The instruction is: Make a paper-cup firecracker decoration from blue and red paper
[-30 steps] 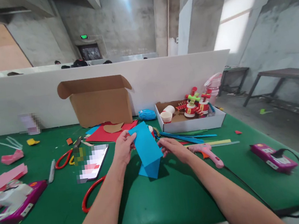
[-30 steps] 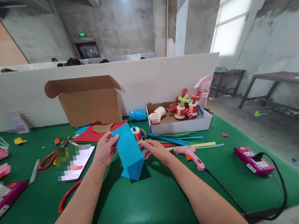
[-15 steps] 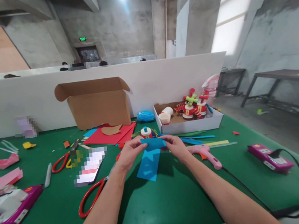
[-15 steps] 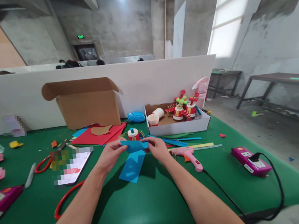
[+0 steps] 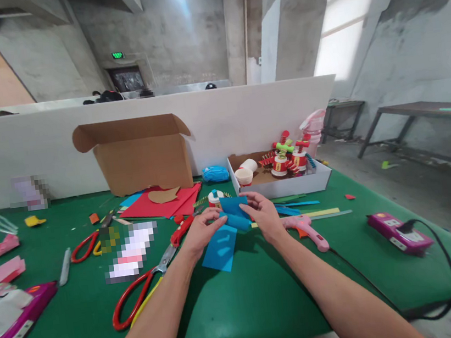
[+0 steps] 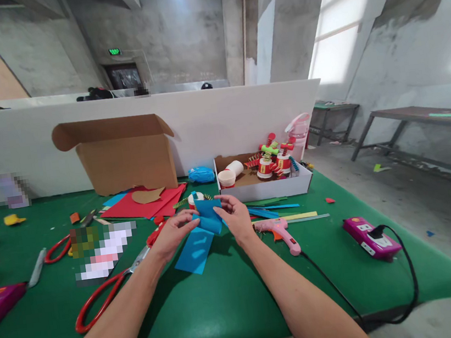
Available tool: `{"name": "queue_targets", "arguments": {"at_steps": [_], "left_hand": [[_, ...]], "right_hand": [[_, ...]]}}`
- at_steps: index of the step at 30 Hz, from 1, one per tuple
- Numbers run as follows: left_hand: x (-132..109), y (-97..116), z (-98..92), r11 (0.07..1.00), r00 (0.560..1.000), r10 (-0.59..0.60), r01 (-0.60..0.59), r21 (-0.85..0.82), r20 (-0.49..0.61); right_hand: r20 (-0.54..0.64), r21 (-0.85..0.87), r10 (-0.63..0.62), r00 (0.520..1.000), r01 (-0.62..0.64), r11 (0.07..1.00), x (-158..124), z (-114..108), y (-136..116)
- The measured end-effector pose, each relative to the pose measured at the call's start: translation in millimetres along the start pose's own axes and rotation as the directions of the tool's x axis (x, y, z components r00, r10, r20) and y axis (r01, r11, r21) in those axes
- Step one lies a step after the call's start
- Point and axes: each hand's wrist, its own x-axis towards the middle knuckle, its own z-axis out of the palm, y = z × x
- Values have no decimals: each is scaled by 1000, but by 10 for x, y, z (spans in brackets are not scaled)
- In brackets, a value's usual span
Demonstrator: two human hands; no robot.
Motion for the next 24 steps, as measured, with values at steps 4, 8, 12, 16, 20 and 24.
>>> {"name": "queue_targets", "arguments": {"at_steps": [4, 8, 12, 16, 20, 24], "left_hand": [[8, -32, 11, 998, 999, -24, 21, -54, -46], [10, -99, 5, 973, 985, -170, 170, -154, 12], [13, -110, 16, 927, 968, -251, 238, -290, -10], [18, -67, 16, 879, 949, -314, 282, -385, -20], [33, -56, -17, 821, 930, -368, 332, -464, 13], [44, -69, -41, 812, 929, -370, 339, -476, 30]], "right_hand": [[-24, -93, -61, 998, 58, 994, 14, 17, 29], [32, -132, -116, 993, 119, 984, 18, 22, 50], [141, -305, -216, 966, 250, 919, -11, 5, 20], [296, -434, -300, 907, 408, 803, -50, -18, -33], [394, -457, -334, 856, 498, 737, -67, -38, -54], [459, -415, -410, 788, 598, 685, -85, -47, -54]]}}
